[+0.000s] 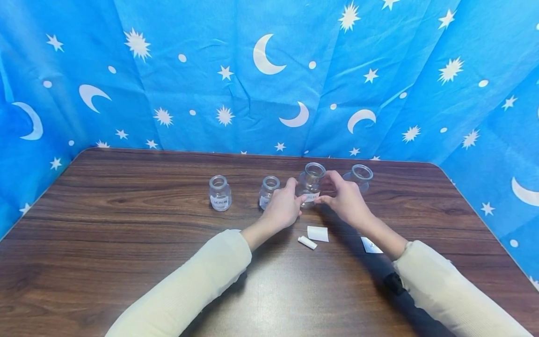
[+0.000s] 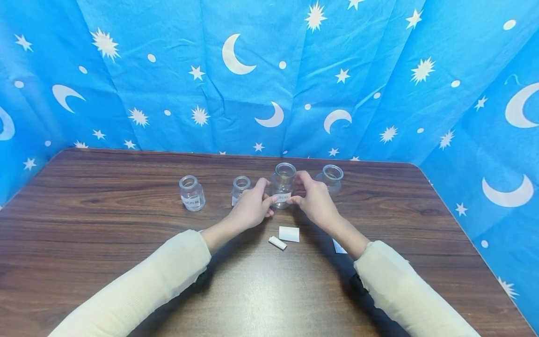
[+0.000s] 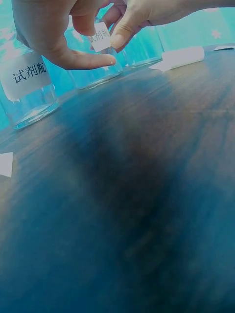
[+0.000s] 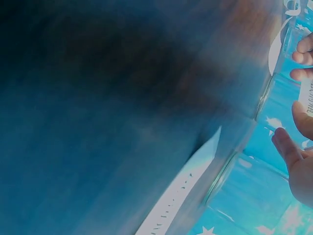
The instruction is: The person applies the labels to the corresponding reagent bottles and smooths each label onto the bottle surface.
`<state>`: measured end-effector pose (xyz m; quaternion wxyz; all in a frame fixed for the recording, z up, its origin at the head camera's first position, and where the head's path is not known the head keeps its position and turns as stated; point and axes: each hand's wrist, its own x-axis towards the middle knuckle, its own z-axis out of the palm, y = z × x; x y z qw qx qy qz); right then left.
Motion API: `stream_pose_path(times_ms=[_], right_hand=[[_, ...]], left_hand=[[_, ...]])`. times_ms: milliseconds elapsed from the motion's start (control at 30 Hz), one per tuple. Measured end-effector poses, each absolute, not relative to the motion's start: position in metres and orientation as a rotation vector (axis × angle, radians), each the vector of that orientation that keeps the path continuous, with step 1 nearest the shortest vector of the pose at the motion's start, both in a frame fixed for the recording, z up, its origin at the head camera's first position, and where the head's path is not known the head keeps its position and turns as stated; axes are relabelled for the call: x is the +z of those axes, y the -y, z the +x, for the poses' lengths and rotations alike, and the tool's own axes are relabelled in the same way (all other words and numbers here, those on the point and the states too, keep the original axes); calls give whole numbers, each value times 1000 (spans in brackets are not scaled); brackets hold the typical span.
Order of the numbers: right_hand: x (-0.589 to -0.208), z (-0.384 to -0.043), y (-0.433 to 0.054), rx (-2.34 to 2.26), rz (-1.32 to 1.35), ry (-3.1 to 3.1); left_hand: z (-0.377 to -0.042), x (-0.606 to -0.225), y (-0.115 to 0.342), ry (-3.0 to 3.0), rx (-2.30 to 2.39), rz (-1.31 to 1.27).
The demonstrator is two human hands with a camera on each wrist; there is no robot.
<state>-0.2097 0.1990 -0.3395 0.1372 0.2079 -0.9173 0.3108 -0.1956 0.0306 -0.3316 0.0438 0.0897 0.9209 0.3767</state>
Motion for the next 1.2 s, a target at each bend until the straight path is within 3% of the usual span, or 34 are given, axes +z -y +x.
stream_pose_path(times_ms=[1200], right_hand=[[-329,-209,-214,1245,635,2835]], left_hand=[[-192,-335,-26,-2983,1211,513]])
